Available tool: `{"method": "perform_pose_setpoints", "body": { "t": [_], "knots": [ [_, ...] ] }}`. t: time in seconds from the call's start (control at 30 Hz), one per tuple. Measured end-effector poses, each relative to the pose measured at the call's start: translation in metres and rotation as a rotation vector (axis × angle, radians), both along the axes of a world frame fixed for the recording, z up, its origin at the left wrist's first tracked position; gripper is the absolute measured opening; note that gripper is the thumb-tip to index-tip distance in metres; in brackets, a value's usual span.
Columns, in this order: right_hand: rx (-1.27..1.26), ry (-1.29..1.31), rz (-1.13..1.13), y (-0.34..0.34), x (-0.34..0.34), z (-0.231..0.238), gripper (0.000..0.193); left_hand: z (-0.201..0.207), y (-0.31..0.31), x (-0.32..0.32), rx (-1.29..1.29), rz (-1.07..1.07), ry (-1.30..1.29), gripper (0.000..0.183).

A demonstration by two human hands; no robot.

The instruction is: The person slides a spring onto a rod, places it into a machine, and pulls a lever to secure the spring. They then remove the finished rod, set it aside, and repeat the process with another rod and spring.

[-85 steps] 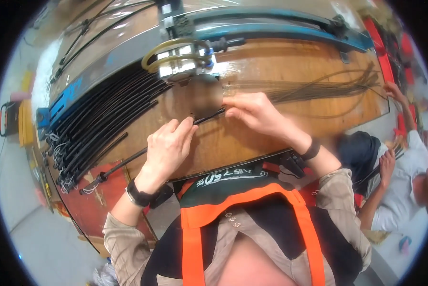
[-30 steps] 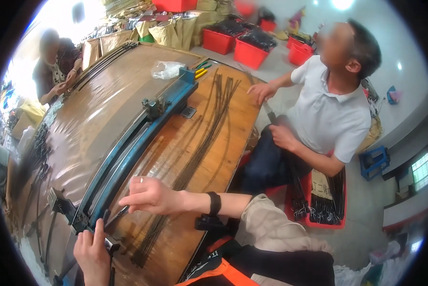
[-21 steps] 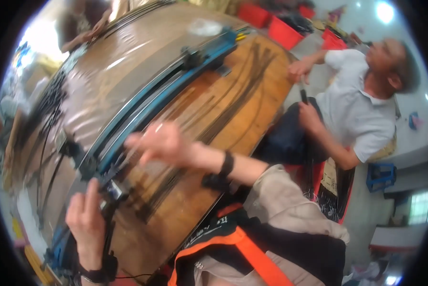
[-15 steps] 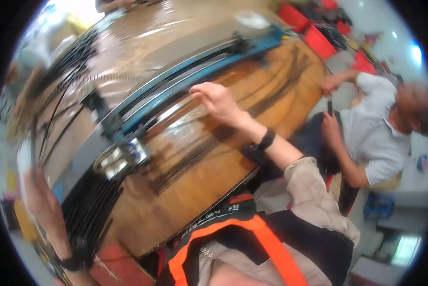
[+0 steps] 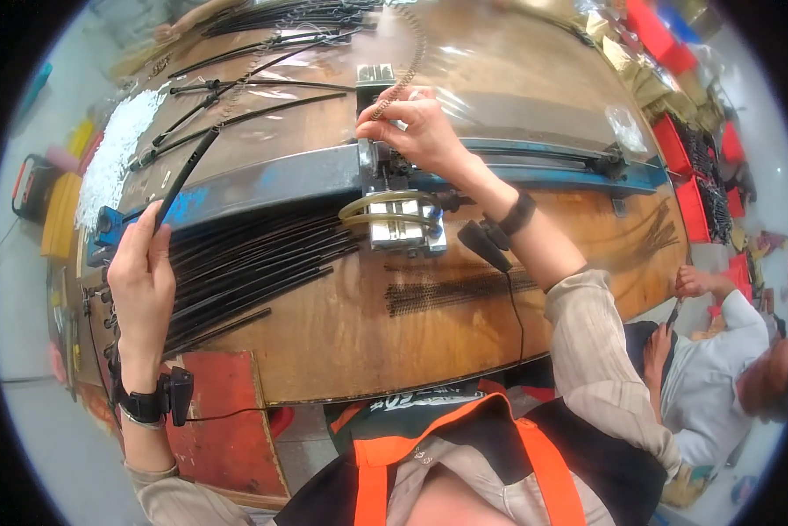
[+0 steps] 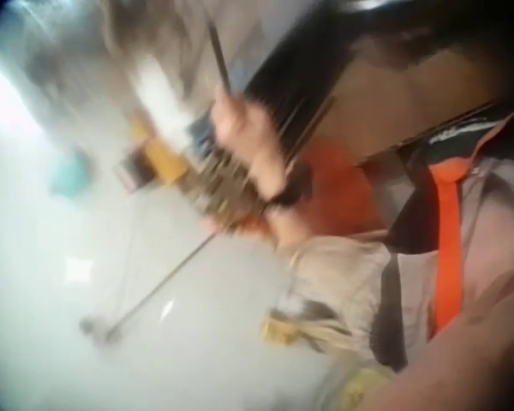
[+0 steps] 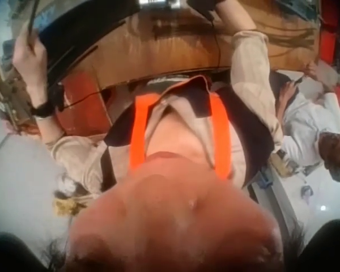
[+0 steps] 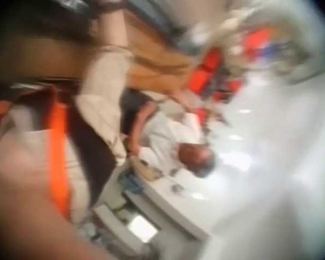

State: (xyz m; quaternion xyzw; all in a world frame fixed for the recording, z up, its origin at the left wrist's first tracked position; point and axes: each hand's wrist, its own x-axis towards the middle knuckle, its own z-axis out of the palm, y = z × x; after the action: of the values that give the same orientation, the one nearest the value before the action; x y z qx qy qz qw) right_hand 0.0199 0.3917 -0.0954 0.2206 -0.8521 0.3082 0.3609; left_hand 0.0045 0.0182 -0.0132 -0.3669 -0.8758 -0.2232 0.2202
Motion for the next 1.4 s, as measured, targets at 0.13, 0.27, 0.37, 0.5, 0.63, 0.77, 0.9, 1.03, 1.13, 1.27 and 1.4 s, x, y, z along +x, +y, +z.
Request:
{"method": "perform_pose_setpoints", "body": {
  "t": [0.13,0.27,0.37,0.5,0.63,0.77,0.9,1.03,1.13,1.27,1.4],
  "knots": [
    [0.159,-0.155,-0.045,-0.016,-0.008,0.008,0.011,-0.011,-0.001,-0.002,0.014,0.011,-0.032,0.026],
    [0.395,-0.307,-0.146,-0.021,-0.006,0.013,0.008,-0.016,0.012,-0.010,0.033,-0.028,0.000,0.025],
    [0.508,-0.035,-0.297,0.020,0.012,0.007,0.009,-0.020,0.013,-0.020,0.011,-0.011,-0.018,0.025],
    [0.548,-0.010,-0.549,0.121,0.088,-0.021,0.009,-0.033,0.011,-0.037,-0.118,-0.017,-0.003,0.022],
    [0.615,-0.075,-0.788,0.194,0.165,-0.008,0.006,-0.055,0.077,-0.046,-0.163,-0.187,0.034,0.016],
    [0.511,-0.083,-0.771,0.235,0.191,-0.022,0.007,-0.087,0.168,-0.052,-0.078,-0.427,0.106,0.007],
    [0.432,-0.117,-0.792,0.240,0.189,-0.039,0.006,-0.092,0.173,-0.057,-0.108,-0.383,0.071,0.013],
    [0.384,-0.123,-0.814,0.241,0.184,-0.044,0.008,-0.096,0.178,-0.055,-0.096,-0.341,-0.025,0.021],
    [0.353,-0.104,-0.808,0.242,0.183,-0.046,0.009,-0.099,0.180,-0.055,-0.059,-0.332,-0.071,0.025],
    [0.326,-0.188,-0.862,0.243,0.189,-0.046,0.012,-0.097,0.181,-0.055,-0.020,-0.351,-0.099,0.026],
    [0.425,-0.119,-0.833,0.225,0.199,-0.035,0.022,-0.091,0.180,-0.053,-0.063,-0.363,-0.099,0.025]
  ]
}}
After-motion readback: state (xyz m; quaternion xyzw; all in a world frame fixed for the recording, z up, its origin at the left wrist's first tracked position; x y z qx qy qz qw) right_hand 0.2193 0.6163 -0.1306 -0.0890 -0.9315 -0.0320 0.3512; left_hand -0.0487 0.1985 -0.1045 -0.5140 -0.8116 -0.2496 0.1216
